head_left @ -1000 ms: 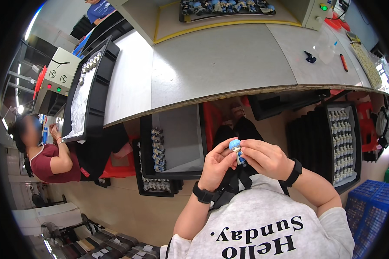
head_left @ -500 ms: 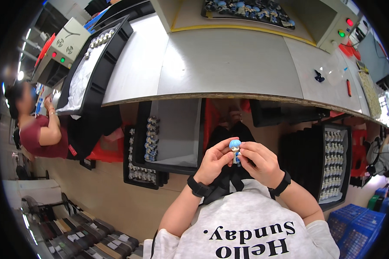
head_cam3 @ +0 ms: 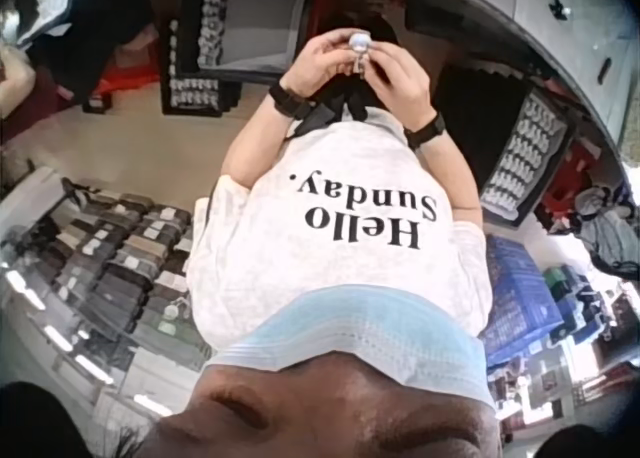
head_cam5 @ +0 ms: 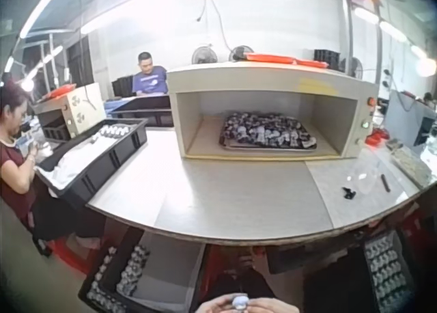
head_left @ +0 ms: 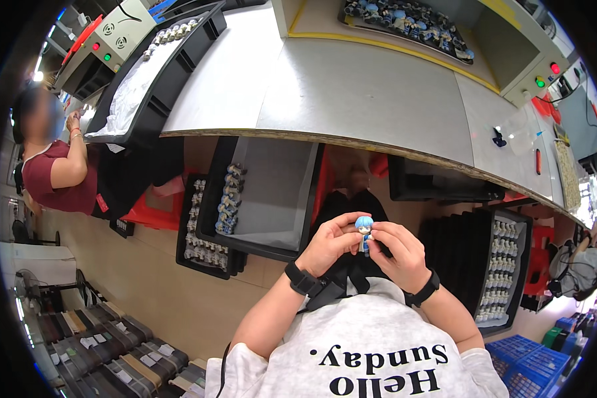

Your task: The person assembles small blue and white figurines at a workbench. They hold a figurine, apply glue from a bottle to its parts, and press the components together. The person repeats this process for multiple figurines, placing the finished items into a tray on the table.

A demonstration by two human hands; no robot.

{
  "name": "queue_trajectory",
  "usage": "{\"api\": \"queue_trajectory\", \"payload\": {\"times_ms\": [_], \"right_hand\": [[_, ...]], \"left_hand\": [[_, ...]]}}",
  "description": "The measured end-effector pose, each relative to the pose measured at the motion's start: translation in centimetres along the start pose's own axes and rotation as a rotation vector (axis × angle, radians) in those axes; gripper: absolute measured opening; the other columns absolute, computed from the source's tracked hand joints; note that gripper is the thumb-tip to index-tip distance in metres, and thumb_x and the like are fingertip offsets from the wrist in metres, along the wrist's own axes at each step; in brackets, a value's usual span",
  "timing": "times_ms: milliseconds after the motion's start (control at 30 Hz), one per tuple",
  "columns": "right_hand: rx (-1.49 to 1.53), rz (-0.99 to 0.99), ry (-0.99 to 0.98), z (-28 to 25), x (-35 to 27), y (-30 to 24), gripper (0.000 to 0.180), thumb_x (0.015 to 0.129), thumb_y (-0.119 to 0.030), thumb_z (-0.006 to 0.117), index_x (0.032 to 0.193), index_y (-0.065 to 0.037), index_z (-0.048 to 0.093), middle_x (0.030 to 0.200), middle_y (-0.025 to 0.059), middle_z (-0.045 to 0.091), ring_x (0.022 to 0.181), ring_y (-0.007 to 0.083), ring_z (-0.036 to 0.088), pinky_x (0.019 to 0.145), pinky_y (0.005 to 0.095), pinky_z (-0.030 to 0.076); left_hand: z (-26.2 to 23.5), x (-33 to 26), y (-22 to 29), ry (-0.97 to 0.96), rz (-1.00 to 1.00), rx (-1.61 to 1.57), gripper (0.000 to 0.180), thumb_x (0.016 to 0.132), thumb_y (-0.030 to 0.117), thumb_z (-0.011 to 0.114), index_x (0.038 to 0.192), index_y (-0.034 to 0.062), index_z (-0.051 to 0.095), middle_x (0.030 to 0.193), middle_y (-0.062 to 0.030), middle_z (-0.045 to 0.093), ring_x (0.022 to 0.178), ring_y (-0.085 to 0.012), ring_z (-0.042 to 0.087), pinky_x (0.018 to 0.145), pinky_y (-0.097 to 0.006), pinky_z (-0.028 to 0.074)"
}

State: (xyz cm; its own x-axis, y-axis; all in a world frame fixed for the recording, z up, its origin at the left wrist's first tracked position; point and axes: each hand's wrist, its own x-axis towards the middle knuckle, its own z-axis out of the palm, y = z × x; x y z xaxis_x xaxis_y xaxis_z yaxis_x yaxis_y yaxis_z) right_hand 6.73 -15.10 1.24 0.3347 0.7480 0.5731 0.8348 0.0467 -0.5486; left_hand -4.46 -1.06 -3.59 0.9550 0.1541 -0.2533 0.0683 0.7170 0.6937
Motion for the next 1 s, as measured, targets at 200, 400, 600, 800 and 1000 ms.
{"api": "queue_trajectory", "payload": {"times_ms": [200, 400, 600, 800, 1000], "right_hand": [[0.005, -0.014, 0.008, 0.2, -0.1, 0.0, 0.02, 0.071, 0.004, 0.072, 0.089, 0.002, 0.063, 0.094, 0.0135, 0.066, 0.084, 0.0277, 0.066, 0.072, 0.0324, 0.056], [0.005, -0.013, 0.004, 0.4, -0.1, 0.2, 0.021, 0.072, 0.003, 0.072, 0.09, 0.003, 0.062, 0.094, 0.0139, 0.066, 0.084, 0.0279, 0.066, 0.072, 0.0328, 0.056], [0.043, 0.033, -0.064, 0.6, 0.4, 0.7, 0.021, 0.076, 0.002, 0.07, 0.096, 0.002, 0.063, 0.1, 0.0144, 0.066, 0.087, 0.0284, 0.066, 0.075, 0.033, 0.055], [0.173, 0.09, -0.113, 1.3, 1.4, 0.3, 0.023, 0.08, -0.001, 0.068, 0.103, 0.003, 0.063, 0.104, 0.0156, 0.066, 0.092, 0.0301, 0.065, 0.079, 0.0345, 0.054], [0.172, 0.101, -0.113, 2.4, 1.4, 0.4, 0.019, 0.082, -0.002, 0.068, 0.1, 0.002, 0.063, 0.102, 0.0154, 0.066, 0.089, 0.0296, 0.065, 0.076, 0.0345, 0.053]], "left_hand": [[0.0, -0.1, 0.1, 0.004, 0.004, 0.013, 0.04, 0.088, 0.001, 0.059, 0.127, 0.0005, 0.052, 0.106, -0.0034, 0.061, 0.082, -0.0083, 0.057, 0.071, -0.023, 0.047], [-0.1, 0.0, 0.0, 0.002, 0.01, -0.002, 0.04, 0.088, 0.001, 0.059, 0.128, 0.0007, 0.051, 0.106, -0.0033, 0.061, 0.082, -0.008, 0.056, 0.07, -0.023, 0.047], [-0.5, -0.1, 0.2, 0.021, 0.001, -0.059, 0.042, 0.089, 0.002, 0.06, 0.13, 0.0013, 0.05, 0.107, -0.0036, 0.062, 0.083, -0.009, 0.058, 0.071, -0.023, 0.049], [-2.3, -0.5, 0.6, 0.059, 0.078, -0.151, 0.043, 0.091, 0.006, 0.06, 0.132, 0.0029, 0.049, 0.108, -0.0045, 0.062, 0.084, -0.0098, 0.058, 0.073, -0.023, 0.05], [-3.9, -1.4, 1.4, 0.12, 0.14, -0.116, 0.046, 0.092, 0.007, 0.059, 0.136, 0.0045, 0.045, 0.116, -0.0122, 0.062, 0.096, -0.013, 0.061, 0.077, -0.024, 0.05]]}}
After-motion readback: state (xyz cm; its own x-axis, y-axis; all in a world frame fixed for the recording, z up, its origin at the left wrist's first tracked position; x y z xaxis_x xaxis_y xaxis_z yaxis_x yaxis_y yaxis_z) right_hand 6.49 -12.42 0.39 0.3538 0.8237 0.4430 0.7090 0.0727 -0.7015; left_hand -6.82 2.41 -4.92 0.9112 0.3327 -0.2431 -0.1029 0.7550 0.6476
